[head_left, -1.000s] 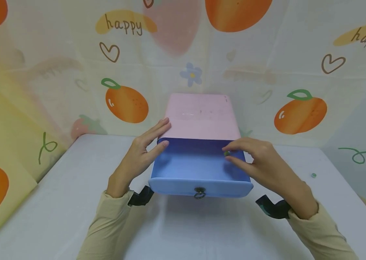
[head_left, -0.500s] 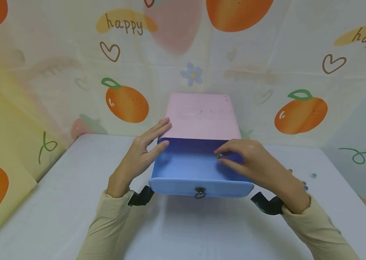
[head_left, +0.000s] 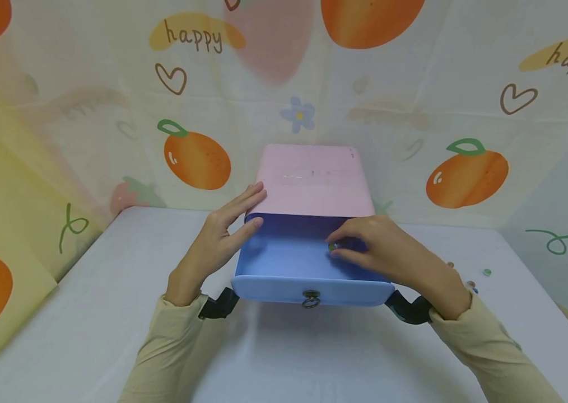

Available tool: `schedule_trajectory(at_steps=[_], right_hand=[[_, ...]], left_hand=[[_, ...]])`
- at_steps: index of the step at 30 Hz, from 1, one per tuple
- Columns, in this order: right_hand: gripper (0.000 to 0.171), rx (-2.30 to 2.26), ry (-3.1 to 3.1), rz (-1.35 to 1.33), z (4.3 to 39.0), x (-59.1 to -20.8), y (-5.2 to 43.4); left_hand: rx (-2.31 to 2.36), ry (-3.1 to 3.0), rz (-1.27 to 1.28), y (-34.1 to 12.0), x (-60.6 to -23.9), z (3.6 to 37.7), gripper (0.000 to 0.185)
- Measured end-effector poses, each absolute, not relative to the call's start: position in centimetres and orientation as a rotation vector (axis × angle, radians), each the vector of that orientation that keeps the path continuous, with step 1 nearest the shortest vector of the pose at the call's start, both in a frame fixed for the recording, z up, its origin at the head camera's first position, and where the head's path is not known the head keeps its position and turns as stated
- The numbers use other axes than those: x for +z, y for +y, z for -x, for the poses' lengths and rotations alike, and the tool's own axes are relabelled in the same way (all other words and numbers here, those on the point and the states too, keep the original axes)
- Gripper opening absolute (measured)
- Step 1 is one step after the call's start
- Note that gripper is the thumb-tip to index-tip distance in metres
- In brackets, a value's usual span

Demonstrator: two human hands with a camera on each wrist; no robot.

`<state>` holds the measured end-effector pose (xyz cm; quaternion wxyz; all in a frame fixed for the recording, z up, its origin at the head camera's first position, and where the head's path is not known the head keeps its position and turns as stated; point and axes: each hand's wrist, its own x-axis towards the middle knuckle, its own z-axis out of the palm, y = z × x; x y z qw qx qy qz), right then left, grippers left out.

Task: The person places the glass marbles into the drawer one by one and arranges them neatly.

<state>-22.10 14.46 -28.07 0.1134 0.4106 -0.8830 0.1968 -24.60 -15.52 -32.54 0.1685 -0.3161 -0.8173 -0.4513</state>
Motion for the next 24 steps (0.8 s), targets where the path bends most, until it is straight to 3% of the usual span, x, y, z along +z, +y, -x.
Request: schedule_trajectory(at_steps=[24], right_hand=[[0.018,0.419,-2.805,-1.177,22.13,-27.66,13.92]], left_hand=[[-1.270,-2.338,0.883,-15.46,-32.37,24.52,0.051]])
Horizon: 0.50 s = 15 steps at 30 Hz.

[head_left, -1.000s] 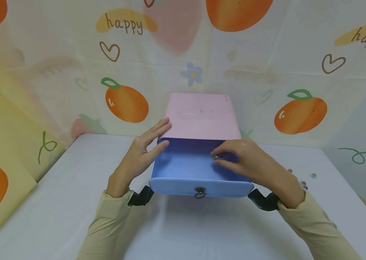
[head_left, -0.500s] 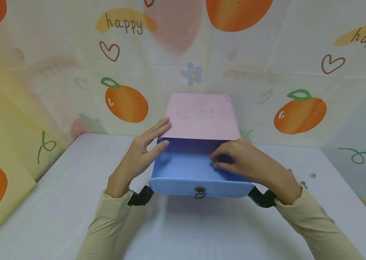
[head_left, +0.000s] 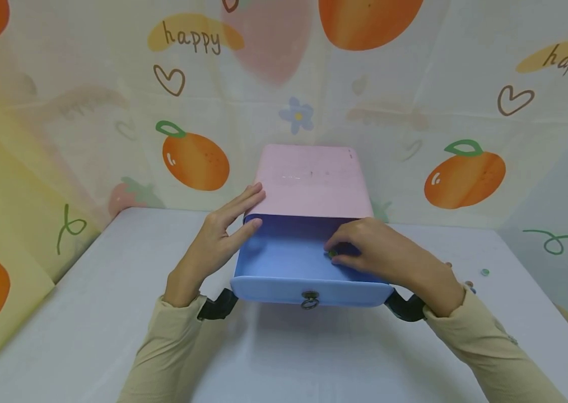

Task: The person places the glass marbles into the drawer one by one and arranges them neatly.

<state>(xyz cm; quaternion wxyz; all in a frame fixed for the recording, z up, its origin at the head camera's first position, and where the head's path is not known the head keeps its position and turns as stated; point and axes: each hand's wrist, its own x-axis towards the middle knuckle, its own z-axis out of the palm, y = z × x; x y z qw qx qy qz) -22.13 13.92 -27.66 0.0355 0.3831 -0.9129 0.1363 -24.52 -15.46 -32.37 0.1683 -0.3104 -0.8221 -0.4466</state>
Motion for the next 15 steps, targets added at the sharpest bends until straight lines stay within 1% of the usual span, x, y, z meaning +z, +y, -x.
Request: schedule_trajectory(at_steps=[8,15], right_hand=[[0.020,0.430,-2.837,-1.159,21.99,-27.59,13.97],[0.019,0.478,-2.769,-1.210,22.08,-27.66,14.30]], left_hand=[[-1.282,-2.331,0.886,-15.43,-32.42,24.49,0.051],[-1.281,-2.324,0.888,-15.41,-32.39,24.40,0.051]])
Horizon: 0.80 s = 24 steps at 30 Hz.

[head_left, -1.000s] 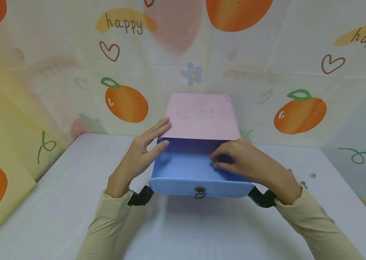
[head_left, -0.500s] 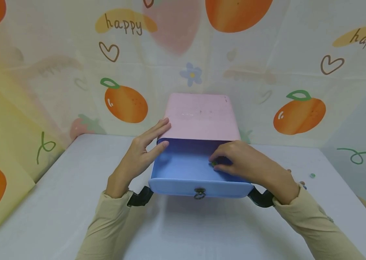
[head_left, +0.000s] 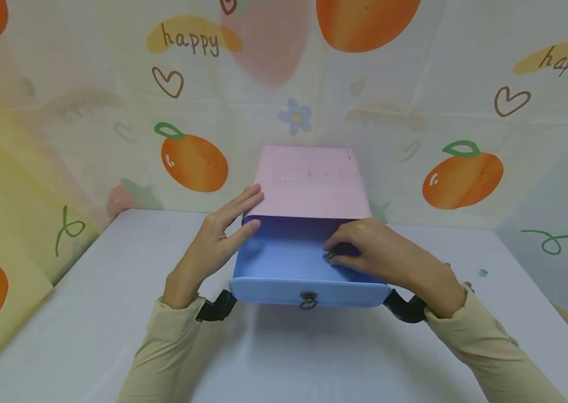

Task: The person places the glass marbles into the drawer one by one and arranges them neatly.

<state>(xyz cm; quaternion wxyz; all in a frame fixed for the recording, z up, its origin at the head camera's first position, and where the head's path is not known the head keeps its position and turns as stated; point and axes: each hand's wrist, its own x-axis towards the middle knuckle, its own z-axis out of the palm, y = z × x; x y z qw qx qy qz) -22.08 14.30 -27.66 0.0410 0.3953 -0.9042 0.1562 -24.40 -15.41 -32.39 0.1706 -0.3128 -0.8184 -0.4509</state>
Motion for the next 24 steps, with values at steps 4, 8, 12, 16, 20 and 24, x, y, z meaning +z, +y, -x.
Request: schedule_trajectory(at_steps=[4,8,12,16,20,24], right_hand=[[0.018,0.474,-2.738,-1.203,21.9,-27.6,14.5],[0.019,0.500,-2.726,-1.164,21.4,-27.5,14.7],[0.019,0.540,-2.668,-1.169,20.9,-27.5,15.1],[0.021,0.571,-2.554,-1.191,20.6,-27.5,15.6],[0.025,0.599,-2.472,-1.188,20.3,-27.3,16.2],[0.026,0.599,-2.455,-1.154,20.0,-27.2,16.8]], left_hand=[[-1.280,-2.323,0.888,-15.5,-32.5,24.5,0.051],[-1.278,-2.323,0.889,-15.5,-32.5,24.6,0.051],[-1.275,-2.321,0.889,-15.5,-32.5,24.6,0.051],[-1.280,-2.320,0.889,-15.5,-32.4,24.5,0.051],[-1.288,-2.322,0.886,-15.5,-32.5,24.5,0.051],[-1.293,-2.323,0.887,-15.5,-32.6,24.5,0.051]])
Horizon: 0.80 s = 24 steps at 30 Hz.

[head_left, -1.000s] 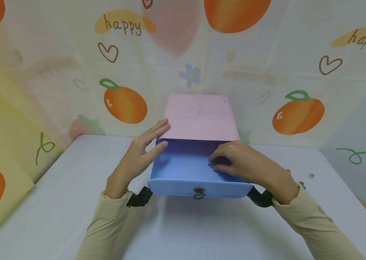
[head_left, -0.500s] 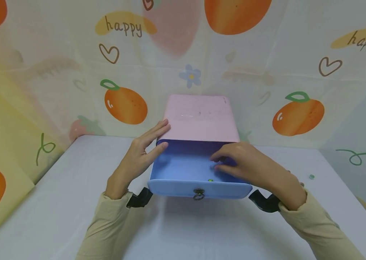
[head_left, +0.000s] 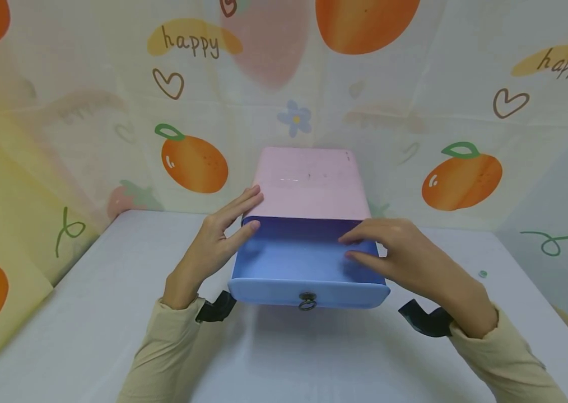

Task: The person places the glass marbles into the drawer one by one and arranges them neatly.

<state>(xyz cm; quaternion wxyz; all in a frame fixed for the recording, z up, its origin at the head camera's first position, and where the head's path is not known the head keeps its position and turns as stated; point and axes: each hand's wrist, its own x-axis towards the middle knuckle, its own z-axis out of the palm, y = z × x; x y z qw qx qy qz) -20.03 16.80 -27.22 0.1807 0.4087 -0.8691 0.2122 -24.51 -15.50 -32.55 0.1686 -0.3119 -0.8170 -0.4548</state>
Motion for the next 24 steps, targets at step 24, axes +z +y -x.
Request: schedule_trajectory(at_steps=[24], right_hand=[[0.046,0.635,-2.343,-0.964,18.5,-28.4,20.4]], left_hand=[[-1.289,-2.328,0.882,-15.4,-32.5,24.4,0.052]])
